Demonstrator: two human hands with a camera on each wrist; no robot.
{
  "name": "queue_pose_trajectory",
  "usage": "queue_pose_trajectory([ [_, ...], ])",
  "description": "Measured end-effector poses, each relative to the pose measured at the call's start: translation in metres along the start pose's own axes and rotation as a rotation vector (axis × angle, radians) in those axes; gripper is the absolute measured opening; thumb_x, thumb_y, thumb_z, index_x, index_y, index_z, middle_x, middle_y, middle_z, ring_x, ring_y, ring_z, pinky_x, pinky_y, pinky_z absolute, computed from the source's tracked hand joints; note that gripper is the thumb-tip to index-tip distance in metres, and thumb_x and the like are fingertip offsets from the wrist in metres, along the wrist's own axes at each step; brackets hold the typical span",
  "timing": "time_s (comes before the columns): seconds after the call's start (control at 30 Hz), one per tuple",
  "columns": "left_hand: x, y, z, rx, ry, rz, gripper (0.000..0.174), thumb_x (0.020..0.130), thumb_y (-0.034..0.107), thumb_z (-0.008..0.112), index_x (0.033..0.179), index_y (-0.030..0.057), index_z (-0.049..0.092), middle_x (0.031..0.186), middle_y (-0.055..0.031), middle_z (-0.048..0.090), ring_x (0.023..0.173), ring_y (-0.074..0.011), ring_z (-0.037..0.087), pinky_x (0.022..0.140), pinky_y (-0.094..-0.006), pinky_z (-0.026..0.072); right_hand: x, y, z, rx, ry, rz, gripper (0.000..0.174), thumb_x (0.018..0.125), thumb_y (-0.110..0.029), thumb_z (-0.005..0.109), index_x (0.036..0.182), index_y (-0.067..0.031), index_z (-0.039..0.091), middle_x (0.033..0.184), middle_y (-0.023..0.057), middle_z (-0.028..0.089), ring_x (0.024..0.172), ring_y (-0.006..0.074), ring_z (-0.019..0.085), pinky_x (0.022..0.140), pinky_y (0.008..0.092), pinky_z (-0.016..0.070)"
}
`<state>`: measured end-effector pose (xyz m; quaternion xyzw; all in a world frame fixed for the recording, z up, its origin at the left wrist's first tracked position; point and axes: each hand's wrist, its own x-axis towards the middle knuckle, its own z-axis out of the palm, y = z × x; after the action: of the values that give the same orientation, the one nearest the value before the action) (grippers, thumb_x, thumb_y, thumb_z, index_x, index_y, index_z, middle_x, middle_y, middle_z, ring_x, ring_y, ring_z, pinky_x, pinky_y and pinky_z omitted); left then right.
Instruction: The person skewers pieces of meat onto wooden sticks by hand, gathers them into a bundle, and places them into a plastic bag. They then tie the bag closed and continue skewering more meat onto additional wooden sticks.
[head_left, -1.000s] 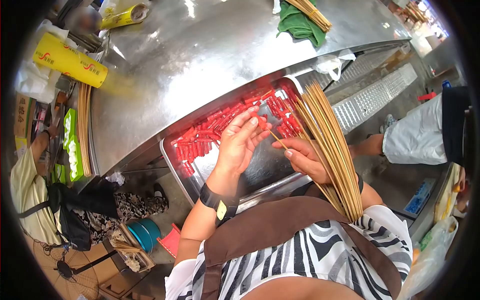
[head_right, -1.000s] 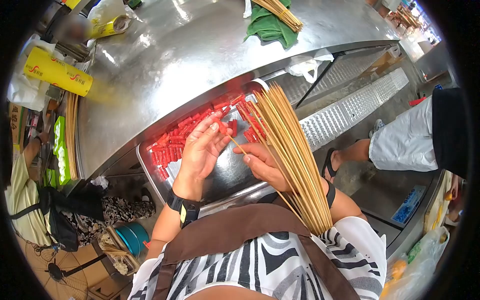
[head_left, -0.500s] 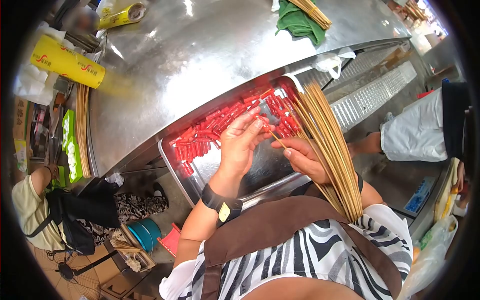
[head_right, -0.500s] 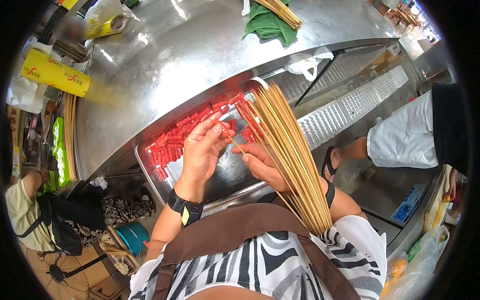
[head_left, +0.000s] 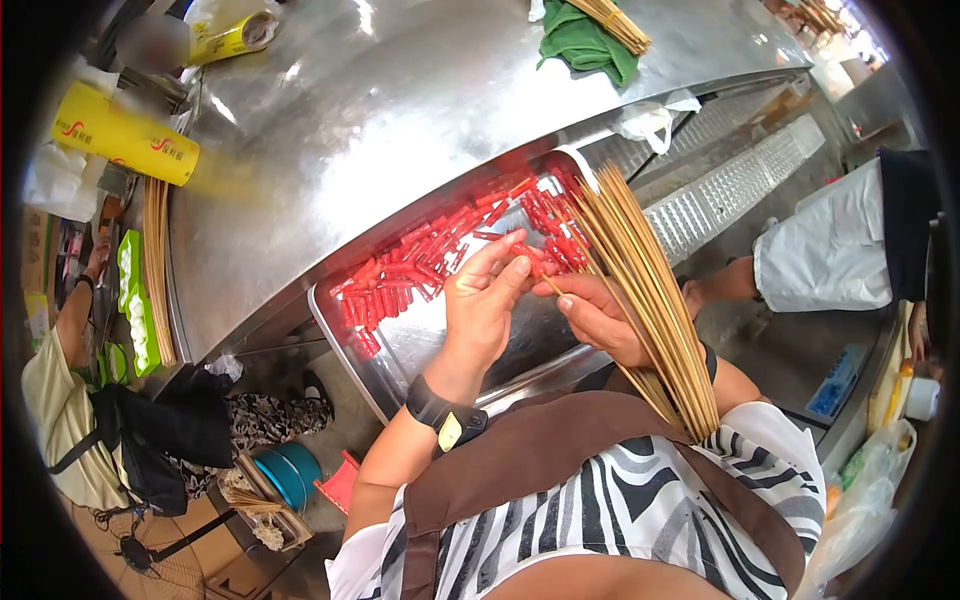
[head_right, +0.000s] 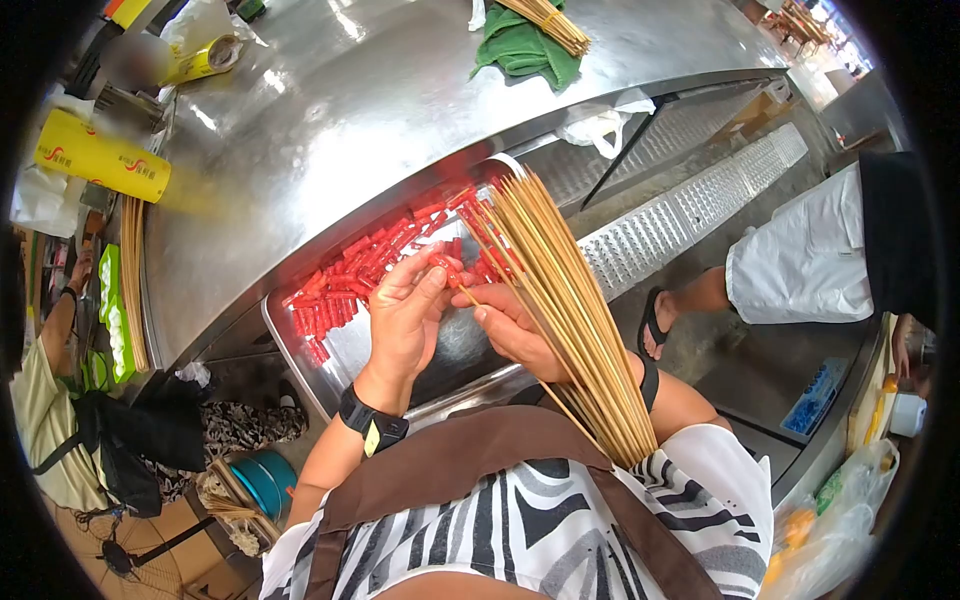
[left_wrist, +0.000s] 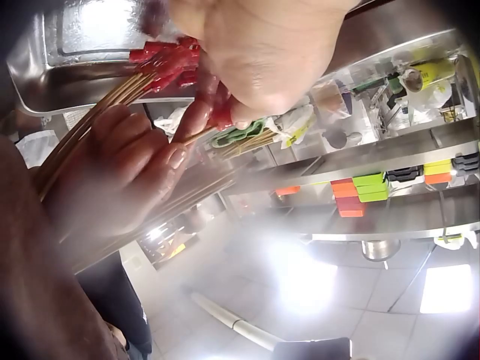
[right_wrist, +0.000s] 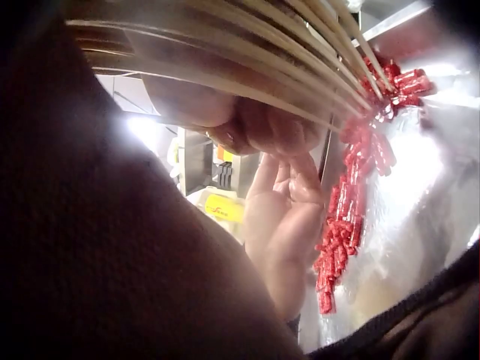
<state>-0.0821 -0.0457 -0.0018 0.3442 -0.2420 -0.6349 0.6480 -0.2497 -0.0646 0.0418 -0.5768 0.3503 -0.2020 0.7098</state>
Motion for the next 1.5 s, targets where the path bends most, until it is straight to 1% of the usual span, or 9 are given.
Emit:
queue_pose_trajectory([
  [0.43, 0.002, 0.005, -0.004, 0.077, -0.028, -0.091, 0.022, 0.087, 0.007, 0.055, 0.108, -0.0003, 0.055, 0.098, -0.0116, 0.061, 0.09, -0.0188, 0.059, 0.08, -0.0327, 0.0496, 0.004, 0.0, -0.009, -0.158, 0.034, -0.052, 0.026, 0.09, -0.016, 0.05, 0.111, -0.0004, 0.049, 0.072, -0.0029, 0.047, 0.068, 0.0046, 0.044, 0.065, 0.0201, 0.0358],
  [0.6, 0.011, 0.002, -0.007, 0.154, -0.061, -0.145, 0.021, 0.086, 0.005, 0.057, 0.106, 0.0007, 0.056, 0.096, -0.009, 0.062, 0.087, -0.016, 0.06, 0.076, -0.0284, 0.05, 0.002, -0.015, -0.013, -0.408, 0.115, -0.459, 0.025, 0.082, -0.009, 0.056, 0.106, -0.0009, 0.055, 0.092, 0.0072, 0.053, 0.089, 0.0166, 0.051, 0.081, 0.0277, 0.0405],
  [0.7, 0.016, 0.005, -0.002, 0.221, -0.055, -0.193, 0.023, 0.084, 0.004, 0.059, 0.107, 0.0019, 0.056, 0.094, -0.0057, 0.063, 0.083, -0.0113, 0.06, 0.074, -0.0242, 0.0491, -0.004, -0.024, -0.018, -0.303, -0.116, -0.548, 0.022, 0.084, -0.011, 0.054, 0.102, 0.0006, 0.057, 0.088, 0.009, 0.057, 0.086, 0.0169, 0.055, 0.076, 0.0289, 0.0437],
  [0.73, 0.016, 0.006, 0.003, 0.295, -0.032, -0.165, 0.024, 0.084, 0.004, 0.059, 0.107, 0.0017, 0.056, 0.093, -0.005, 0.063, 0.084, -0.0105, 0.059, 0.074, -0.0238, 0.0486, -0.015, -0.032, -0.016, -0.113, -0.205, -0.208, 0.022, 0.088, -0.013, 0.05, 0.102, 0.002, 0.057, 0.079, 0.0088, 0.06, 0.077, 0.0159, 0.059, 0.07, 0.0286, 0.046],
  [0.83, 0.021, 0.001, 0.008, 0.51, 0.037, -0.003, 0.025, 0.084, 0.002, 0.059, 0.109, 0.001, 0.056, 0.093, -0.0042, 0.062, 0.086, -0.009, 0.057, 0.074, -0.0229, 0.0471, -0.009, -0.036, -0.012, -0.219, -0.248, 0.001, 0.026, 0.091, -0.016, 0.045, 0.105, 0.002, 0.056, 0.073, 0.0071, 0.059, 0.068, 0.0135, 0.058, 0.065, 0.0269, 0.0461],
  [0.9, 0.021, 0.016, 0.021, 0.517, 0.027, 0.172, 0.022, 0.085, 0.004, 0.056, 0.107, -0.0009, 0.055, 0.093, -0.0055, 0.061, 0.079, -0.0097, 0.056, 0.07, -0.0235, 0.046, -0.002, -0.02, -0.009, -0.28, -0.239, 0.004, 0.028, 0.093, -0.02, 0.042, 0.108, 0.0001, 0.055, 0.068, 0.0045, 0.058, 0.065, 0.0114, 0.057, 0.062, 0.0256, 0.0452],
  [1.0, 0.021, 0.039, 0.032, 0.319, -0.059, -0.054, 0.02, 0.088, 0.01, 0.054, 0.104, -0.0016, 0.053, 0.09, -0.0083, 0.06, 0.08, -0.0145, 0.057, 0.071, -0.0262, 0.0468, 0.003, 0.009, -0.01, -0.142, -0.23, -0.038, 0.027, 0.093, -0.021, 0.041, 0.109, -0.0026, 0.053, 0.065, 0.0017, 0.056, 0.061, 0.0096, 0.054, 0.056, 0.0245, 0.0428],
  [1.23, 0.03, 0.035, 0.035, 0.063, -0.165, -0.102, 0.009, 0.085, 0.006, 0.055, 0.093, 0.0021, 0.053, 0.083, -0.0099, 0.06, 0.073, -0.0182, 0.059, 0.068, -0.0301, 0.0494, 0.007, 0.007, -0.011, -0.289, -0.21, -0.189, 0.029, 0.095, -0.022, 0.035, 0.112, -0.0022, 0.048, 0.066, 0.0024, 0.054, 0.062, 0.01, 0.052, 0.057, 0.0247, 0.0413],
  [1.5, 0.02, 0.032, 0.011, 0.05, -0.18, -0.129, 0.005, 0.085, 0.007, 0.053, 0.089, 0.0027, 0.052, 0.08, -0.0095, 0.059, 0.07, -0.0177, 0.057, 0.066, -0.0288, 0.0472, -0.003, -0.008, -0.018, 0.125, -0.167, -0.098, 0.026, 0.096, -0.024, 0.035, 0.11, -0.0045, 0.045, 0.067, 0.0034, 0.052, 0.057, 0.0086, 0.045, 0.05, 0.0214, 0.0345],
])
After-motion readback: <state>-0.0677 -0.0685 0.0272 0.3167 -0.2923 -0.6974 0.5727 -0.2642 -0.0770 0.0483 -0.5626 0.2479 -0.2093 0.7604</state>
